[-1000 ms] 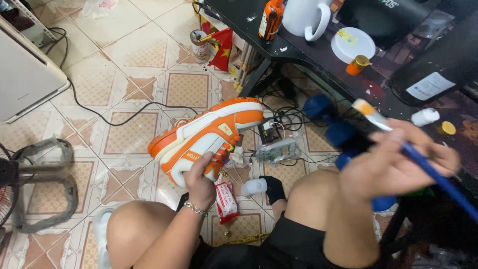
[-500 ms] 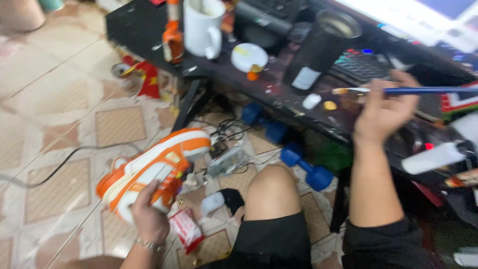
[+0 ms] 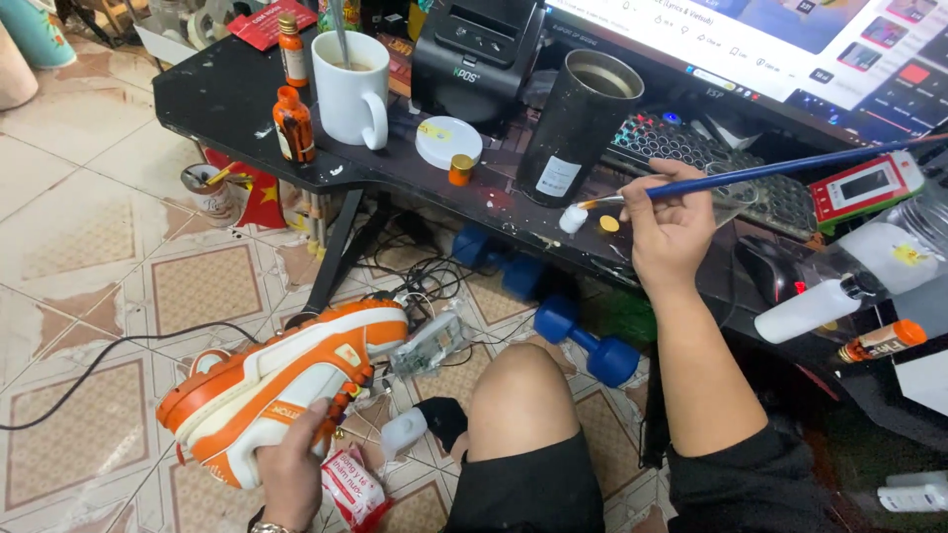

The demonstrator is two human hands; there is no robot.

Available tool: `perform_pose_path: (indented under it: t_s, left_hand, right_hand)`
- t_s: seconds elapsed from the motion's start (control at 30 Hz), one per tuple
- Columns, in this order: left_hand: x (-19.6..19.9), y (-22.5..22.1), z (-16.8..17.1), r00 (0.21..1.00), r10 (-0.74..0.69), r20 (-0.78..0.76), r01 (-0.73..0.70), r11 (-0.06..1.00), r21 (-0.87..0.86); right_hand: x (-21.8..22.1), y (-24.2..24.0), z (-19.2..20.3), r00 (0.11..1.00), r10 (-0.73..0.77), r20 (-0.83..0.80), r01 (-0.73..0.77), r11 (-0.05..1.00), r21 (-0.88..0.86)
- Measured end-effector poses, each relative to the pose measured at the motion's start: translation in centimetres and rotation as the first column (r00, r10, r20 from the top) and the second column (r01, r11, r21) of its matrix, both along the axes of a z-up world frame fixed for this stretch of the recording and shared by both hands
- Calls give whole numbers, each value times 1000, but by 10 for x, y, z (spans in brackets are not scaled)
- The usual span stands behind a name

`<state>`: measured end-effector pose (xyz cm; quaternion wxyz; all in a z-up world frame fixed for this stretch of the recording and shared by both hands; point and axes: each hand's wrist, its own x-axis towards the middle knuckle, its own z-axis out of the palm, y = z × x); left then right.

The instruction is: Using a small paintbrush to apply white paint to the midsole and heel area of an orange and white sneaker.

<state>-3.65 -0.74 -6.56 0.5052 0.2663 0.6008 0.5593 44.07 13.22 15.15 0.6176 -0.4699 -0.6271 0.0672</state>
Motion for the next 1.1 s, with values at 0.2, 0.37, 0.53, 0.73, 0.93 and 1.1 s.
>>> perform_pose_path:
  t_s: [0.2, 0.37, 0.53, 0.73, 0.93, 1.1]
  left_hand:
    - [2, -3, -14, 998, -50, -37, 54, 993, 104]
    - [4, -4, -10, 996, -51, -73, 55, 997, 56]
    - [4, -6, -8, 987, -70, -144, 76, 997, 34]
    - [6, -9, -7, 988, -81, -133, 94, 991, 93]
    - [6, -8, -9, 981, -112, -160, 127, 988, 86]
    - [7, -10, -7, 967, -176, -182, 182, 983, 14]
  right_hand:
    - [0, 3, -2, 999, 23, 22, -22, 998, -59]
    - [-2, 2, 1, 996, 16, 87, -10, 997, -72]
    - [-3, 4, 1, 994, 13, 109, -5, 997, -71]
    - [2, 5, 1, 1000, 1, 7, -1, 998, -59]
    - [11, 8, -2, 999, -5, -42, 4, 1000, -20]
    - [12, 7, -4, 999, -4, -34, 3, 1000, -20]
